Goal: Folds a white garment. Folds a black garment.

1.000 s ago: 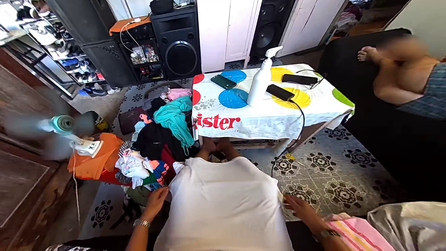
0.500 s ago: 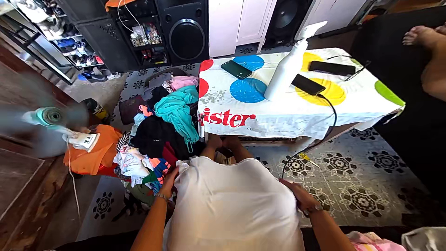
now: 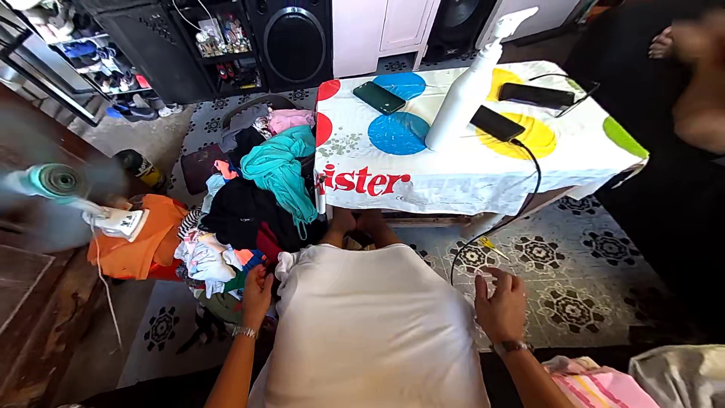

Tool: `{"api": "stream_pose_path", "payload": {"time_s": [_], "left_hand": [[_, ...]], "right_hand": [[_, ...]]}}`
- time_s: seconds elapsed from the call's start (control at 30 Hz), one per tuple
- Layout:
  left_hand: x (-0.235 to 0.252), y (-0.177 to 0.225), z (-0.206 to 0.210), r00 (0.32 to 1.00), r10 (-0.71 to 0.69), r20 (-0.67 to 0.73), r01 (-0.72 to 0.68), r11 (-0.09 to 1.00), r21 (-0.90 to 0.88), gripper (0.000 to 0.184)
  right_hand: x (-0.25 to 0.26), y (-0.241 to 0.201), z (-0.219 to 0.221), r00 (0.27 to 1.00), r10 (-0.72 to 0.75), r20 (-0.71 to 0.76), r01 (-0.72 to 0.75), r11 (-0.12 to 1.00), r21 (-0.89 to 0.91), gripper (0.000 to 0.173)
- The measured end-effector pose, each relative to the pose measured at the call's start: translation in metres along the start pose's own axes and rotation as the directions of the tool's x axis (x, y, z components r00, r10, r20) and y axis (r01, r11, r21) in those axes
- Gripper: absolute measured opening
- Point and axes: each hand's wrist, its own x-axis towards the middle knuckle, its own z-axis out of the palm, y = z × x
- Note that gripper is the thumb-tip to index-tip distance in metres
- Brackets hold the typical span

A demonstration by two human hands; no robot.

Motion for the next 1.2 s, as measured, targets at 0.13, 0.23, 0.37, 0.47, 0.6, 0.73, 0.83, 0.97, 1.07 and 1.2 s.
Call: {"api": "stream_pose_path", "payload": {"time_s": [0.13, 0.23, 0.37, 0.47, 0.6, 0.73, 0.83, 0.97, 1.07, 1.2], "left_hand": [[-0.081, 0.037, -0.002, 0.935, 0.344, 0.087, -0.343, 0.939, -0.028, 0.051], [-0.117, 0.007, 0.013, 0.925, 0.309, 0.221, -0.323, 0.946, 0.032, 0.060], [-0.139, -0.015, -0.014, 0.919, -0.100, 0.381, 0.146, 0.985, -0.095, 0.061], [-0.149, -0.033, -0.035, 0.939, -0.091, 0.332, 0.089, 0.996, 0.023, 0.054], [-0.176, -0.028, -0.063, 0.941, 0.180, 0.287, -0.177, 0.984, -0.034, 0.043], [-0.189, -0.023, -0.086, 0.834, 0.221, 0.506, -0.258, 0.966, 0.003, 0.040], [-0.195, -0.030, -0.098, 0.785, 0.148, 0.602, -0.221, 0.974, 0.049, 0.038], [-0.200, -0.048, -0.103, 0.786, 0.163, 0.596, -0.256, 0.964, 0.073, 0.034], [-0.207, -0.056, -0.103, 0.795, 0.093, 0.599, -0.228, 0.961, 0.154, 0.037], [-0.196, -0.071, -0.114, 0.735, -0.031, 0.678, -0.242, 0.921, 0.304, 0.029]], "right_hand": [[-0.085, -0.034, -0.009, 0.925, -0.374, 0.060, 0.374, 0.927, 0.013, 0.044], [-0.132, -0.007, 0.014, 0.905, -0.413, 0.100, 0.410, 0.911, 0.049, 0.062], [-0.144, 0.020, 0.009, 0.952, -0.273, 0.139, 0.253, 0.956, 0.145, 0.068], [-0.148, 0.009, -0.011, 0.936, -0.333, 0.117, 0.322, 0.941, 0.104, 0.059], [-0.173, -0.026, -0.035, 0.765, -0.599, 0.235, 0.582, 0.800, 0.147, 0.051], [-0.189, -0.030, -0.012, 0.701, -0.678, 0.221, 0.682, 0.728, 0.073, 0.026], [-0.186, -0.028, -0.010, 0.765, -0.630, 0.133, 0.632, 0.774, 0.035, 0.021], [-0.178, -0.012, -0.032, 0.841, -0.525, 0.131, 0.529, 0.849, 0.008, 0.031], [-0.172, 0.009, -0.051, 0.905, -0.397, 0.151, 0.409, 0.910, -0.059, 0.033], [-0.145, 0.065, -0.068, 0.887, -0.401, 0.227, 0.404, 0.914, 0.034, 0.021]]}}
